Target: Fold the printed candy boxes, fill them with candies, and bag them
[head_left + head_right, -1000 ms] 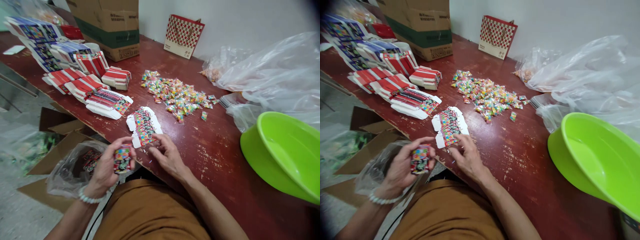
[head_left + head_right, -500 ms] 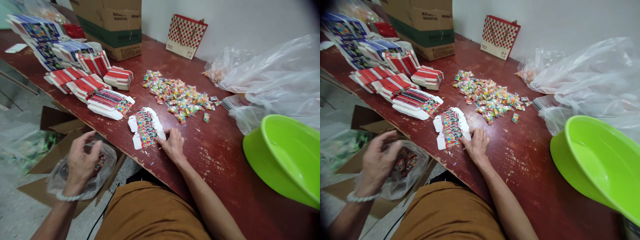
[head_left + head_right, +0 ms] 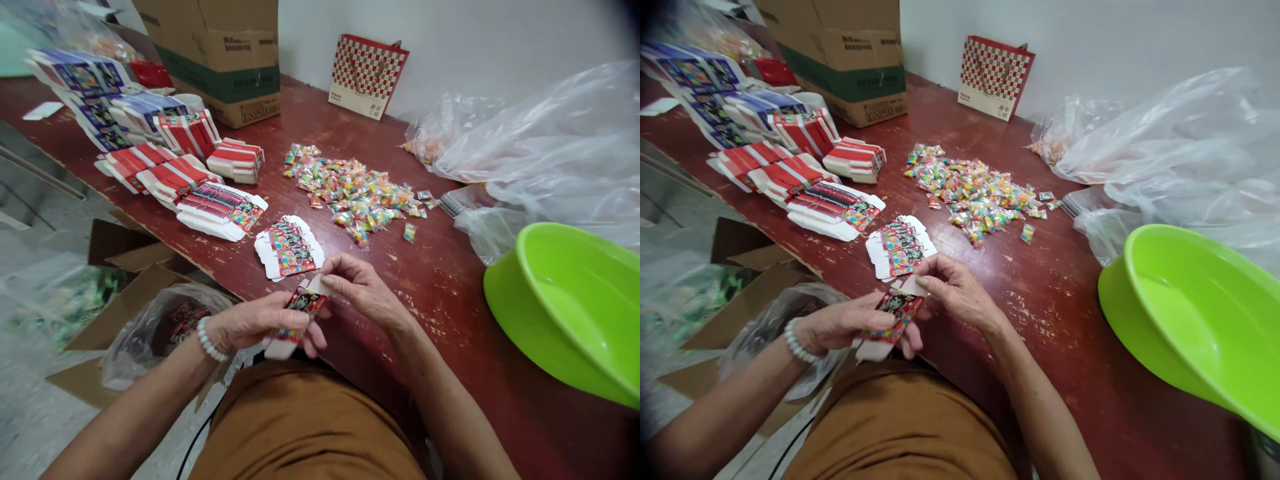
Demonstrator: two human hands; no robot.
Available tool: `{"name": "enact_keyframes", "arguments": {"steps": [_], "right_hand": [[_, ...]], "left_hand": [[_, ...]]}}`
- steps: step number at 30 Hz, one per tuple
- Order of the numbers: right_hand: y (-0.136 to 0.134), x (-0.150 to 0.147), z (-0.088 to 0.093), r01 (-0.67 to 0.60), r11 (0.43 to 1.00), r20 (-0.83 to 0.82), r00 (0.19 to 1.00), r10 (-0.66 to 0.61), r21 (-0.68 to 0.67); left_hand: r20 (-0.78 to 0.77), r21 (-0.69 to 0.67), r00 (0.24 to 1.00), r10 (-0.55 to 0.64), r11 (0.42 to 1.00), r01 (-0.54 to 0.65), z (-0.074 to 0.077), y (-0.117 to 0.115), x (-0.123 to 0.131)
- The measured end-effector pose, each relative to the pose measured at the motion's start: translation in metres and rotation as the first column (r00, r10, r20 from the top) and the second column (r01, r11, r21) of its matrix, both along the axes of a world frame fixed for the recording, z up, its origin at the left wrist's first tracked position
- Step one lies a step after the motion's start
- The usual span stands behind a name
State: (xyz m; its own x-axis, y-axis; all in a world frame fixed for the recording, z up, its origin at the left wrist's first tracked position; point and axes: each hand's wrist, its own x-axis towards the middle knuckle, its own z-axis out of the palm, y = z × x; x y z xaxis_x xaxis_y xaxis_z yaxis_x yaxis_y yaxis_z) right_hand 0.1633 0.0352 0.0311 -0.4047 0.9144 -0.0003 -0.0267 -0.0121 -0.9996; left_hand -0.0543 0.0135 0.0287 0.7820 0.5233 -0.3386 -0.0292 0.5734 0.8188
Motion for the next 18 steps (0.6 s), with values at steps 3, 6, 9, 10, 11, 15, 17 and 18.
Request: {"name": "enact_keyframes", "arguments": {"steps": [3,6,9,10,11,15,17,18], "right_hand": [[0.0,-0.004,0.002,-0.032,0.999,-0.029,0.999,0.032,0.003],[0.001,-0.006,-0.001,-0.026,1.0,-0.047,0.999,0.026,0.01],[0.001,-0.007,-0.004,0.022,1.0,-0.069,0.997,-0.021,0.009],[0.0,-0.007,-0.005,0.053,0.999,-0.082,0.995,-0.053,0.003],[-0.002,-0.007,-0.005,0.084,0.996,-0.101,0.991,-0.085,-0.014],[-0.016,-0.009,-0.006,0.022,0.982,-0.208,0.976,-0.061,-0.186],[-0.024,-0.013,-0.01,-0.088,0.966,-0.219,0.975,0.034,-0.242],[-0.027,-0.015,-0.012,-0.108,0.962,-0.201,0.978,0.058,-0.249]], "left_hand": [[0.195,-0.237,0.981,-0.021,0.969,0.068,-0.013,-0.01,0.009],[0.179,-0.257,0.981,0.072,0.966,-0.024,-0.017,-0.018,0.016],[0.125,-0.242,0.979,0.164,0.962,-0.13,-0.013,-0.021,0.018],[0.111,-0.229,0.975,0.192,0.96,-0.163,-0.012,-0.021,0.018],[0.098,-0.216,0.971,0.218,0.957,-0.193,-0.011,-0.021,0.017],[0.034,-0.18,0.94,0.341,0.927,-0.33,-0.011,-0.02,0.018],[0.011,-0.152,0.92,0.391,0.911,-0.385,-0.012,-0.019,0.023],[0.006,-0.135,0.916,0.402,0.908,-0.398,-0.013,-0.018,0.027]]}}
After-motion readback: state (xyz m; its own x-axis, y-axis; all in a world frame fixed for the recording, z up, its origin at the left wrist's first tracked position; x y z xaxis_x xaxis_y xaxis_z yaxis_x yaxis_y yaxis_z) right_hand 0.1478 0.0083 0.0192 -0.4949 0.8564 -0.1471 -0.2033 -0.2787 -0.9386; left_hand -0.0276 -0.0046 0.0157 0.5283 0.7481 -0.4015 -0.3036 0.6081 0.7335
